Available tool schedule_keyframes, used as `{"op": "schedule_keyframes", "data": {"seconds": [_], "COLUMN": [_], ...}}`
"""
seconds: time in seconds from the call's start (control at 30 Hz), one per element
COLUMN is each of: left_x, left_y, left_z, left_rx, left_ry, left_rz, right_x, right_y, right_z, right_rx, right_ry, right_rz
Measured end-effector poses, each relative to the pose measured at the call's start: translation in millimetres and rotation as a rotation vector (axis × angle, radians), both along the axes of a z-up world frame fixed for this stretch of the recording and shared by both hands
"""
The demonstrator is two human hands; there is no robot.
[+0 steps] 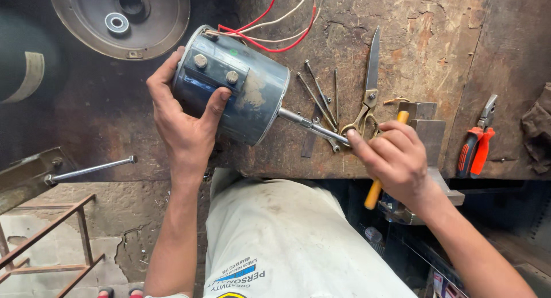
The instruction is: The person uses a T-handle hex key and a wrench to tighten bolts on a small electric motor. They rotate the motor to access different sides and repeatedly tighten the fasteners while holding the motor steady.
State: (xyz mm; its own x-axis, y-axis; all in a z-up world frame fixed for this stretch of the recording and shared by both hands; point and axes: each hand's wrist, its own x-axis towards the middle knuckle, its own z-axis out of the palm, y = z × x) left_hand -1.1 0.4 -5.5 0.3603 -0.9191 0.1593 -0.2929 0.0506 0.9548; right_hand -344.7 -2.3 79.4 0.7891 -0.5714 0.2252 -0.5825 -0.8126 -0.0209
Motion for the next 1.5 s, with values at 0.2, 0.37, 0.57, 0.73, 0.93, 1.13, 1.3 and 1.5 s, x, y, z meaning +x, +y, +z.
{"op": "schedule_keyframes", "data": {"seconds": [0.2, 0.37, 0.57, 0.73, 0.93, 1.13, 1.3, 1.5], "left_x": [0.6, 0.2, -1.0, -2.4, -3.4, -3.6, -3.0, -2.6], "left_y": [-1.5, -3.6, -4.8, -6.3, -3.5, -5.2, -5.9, -5.3], "left_z": [-0.2, -0.3, -0.5, 1.1, -4.4, -4.9, -6.0, -3.4], "left_rx": [-0.037, -0.048, -0.059, -0.056, -0.067, -0.073, -0.092, -0.060], "left_ry": [0.006, 0.002, -0.043, -0.039, -0.007, -0.006, 0.011, 0.043], "left_rz": [-0.019, 0.002, 0.040, 0.062, 0.050, 0.057, 0.042, 0.041], "right_x": [33.8, 16.1, 42.1, 83.8, 93.5, 99.3, 97.0, 86.7], "right_y": [-5.3, -61.2, -96.2, -97.8, -106.1, -103.8, -95.4, -99.3], "right_z": [25.4, 44.7, 33.9, 53.1, 44.5, 46.3, 46.4, 42.7], "right_rx": [0.523, 1.209, 1.669, 1.279, 1.249, 1.381, 1.013, 1.434], "right_ry": [0.290, 0.510, 0.406, 0.602, 0.940, 0.703, 1.125, 0.464], "right_rz": [-0.107, 0.029, -0.204, -0.330, -0.311, -0.211, -0.366, -0.274]}}
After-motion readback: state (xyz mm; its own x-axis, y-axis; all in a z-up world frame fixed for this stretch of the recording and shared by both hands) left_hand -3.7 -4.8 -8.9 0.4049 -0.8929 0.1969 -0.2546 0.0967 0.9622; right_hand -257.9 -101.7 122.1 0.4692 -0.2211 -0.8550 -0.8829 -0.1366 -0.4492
